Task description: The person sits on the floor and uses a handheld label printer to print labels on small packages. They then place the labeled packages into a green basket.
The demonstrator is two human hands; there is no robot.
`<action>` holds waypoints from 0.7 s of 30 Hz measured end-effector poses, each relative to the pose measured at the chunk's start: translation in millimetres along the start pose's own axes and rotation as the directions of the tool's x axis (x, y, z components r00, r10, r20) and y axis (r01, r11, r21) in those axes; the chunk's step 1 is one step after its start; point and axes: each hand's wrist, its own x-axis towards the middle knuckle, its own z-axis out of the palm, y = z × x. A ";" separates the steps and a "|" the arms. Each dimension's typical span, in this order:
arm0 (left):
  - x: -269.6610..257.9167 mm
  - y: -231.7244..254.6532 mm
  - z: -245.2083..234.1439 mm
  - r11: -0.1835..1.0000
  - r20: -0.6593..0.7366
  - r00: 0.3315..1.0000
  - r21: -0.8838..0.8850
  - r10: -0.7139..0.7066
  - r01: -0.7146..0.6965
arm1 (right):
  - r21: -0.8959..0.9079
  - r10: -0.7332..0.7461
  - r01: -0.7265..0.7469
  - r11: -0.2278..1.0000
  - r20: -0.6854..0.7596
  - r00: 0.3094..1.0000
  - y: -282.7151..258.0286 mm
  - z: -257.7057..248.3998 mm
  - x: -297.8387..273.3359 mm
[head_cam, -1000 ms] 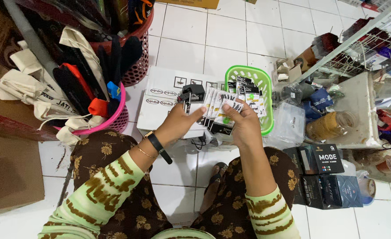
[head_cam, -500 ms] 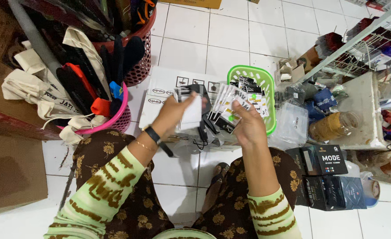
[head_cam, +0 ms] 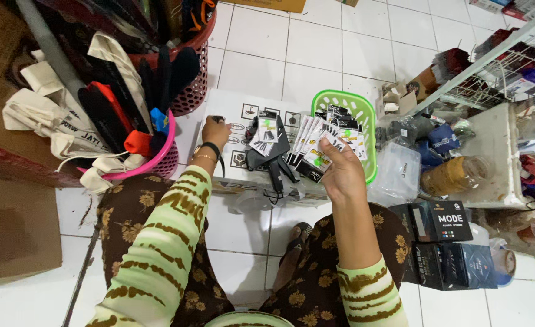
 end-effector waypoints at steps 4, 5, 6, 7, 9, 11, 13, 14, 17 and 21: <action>-94.1 84.8 -31.0 0.962 0.049 0.984 0.208 0.170 -0.176 | 0.019 -0.036 0.036 0.999 -0.042 0.998 -4.9 4.1 -0.6; -109.5 101.2 -30.7 0.961 0.099 0.971 0.153 0.218 -0.231 | 0.005 -0.037 0.037 0.999 -0.032 0.999 -7.3 5.4 -2.3; -125.0 117.6 -30.3 0.955 0.147 0.952 0.095 0.267 -0.282 | -0.010 -0.038 0.037 0.999 -0.022 0.999 -9.8 6.5 -4.2; -135.4 125.0 -27.8 0.954 0.151 0.952 0.096 0.267 -0.283 | -0.009 -0.038 0.038 0.999 -0.026 0.999 -8.6 6.9 -3.7; -155.3 142.1 -23.7 0.870 0.224 0.882 0.187 0.414 -0.455 | 0.042 -0.041 0.043 0.998 -0.053 0.998 -7.3 9.0 -1.5; -169.0 146.5 -12.9 0.805 0.277 0.858 0.311 0.432 -0.506 | 0.044 -0.041 0.044 0.998 -0.058 0.997 -7.8 9.9 -5.6; -177.6 143.9 -2.5 0.720 0.332 0.833 0.424 0.442 -0.550 | 0.045 -0.042 0.045 0.998 -0.062 0.997 -7.3 9.9 -7.2; -178.7 139.9 2.7 0.648 0.344 0.842 0.538 0.415 -0.539 | 0.046 -0.044 0.047 0.998 -0.063 0.997 -6.8 9.4 -6.2; -155.2 116.8 26.3 0.510 0.354 0.862 0.699 0.363 -0.501 | 0.050 -0.048 0.052 0.997 -0.067 0.997 -0.7 -1.8 1.9; -133.1 95.9 43.2 0.442 0.340 0.891 0.778 0.302 -0.447 | 0.017 -0.041 0.042 0.999 -0.051 0.998 1.4 -8.5 1.9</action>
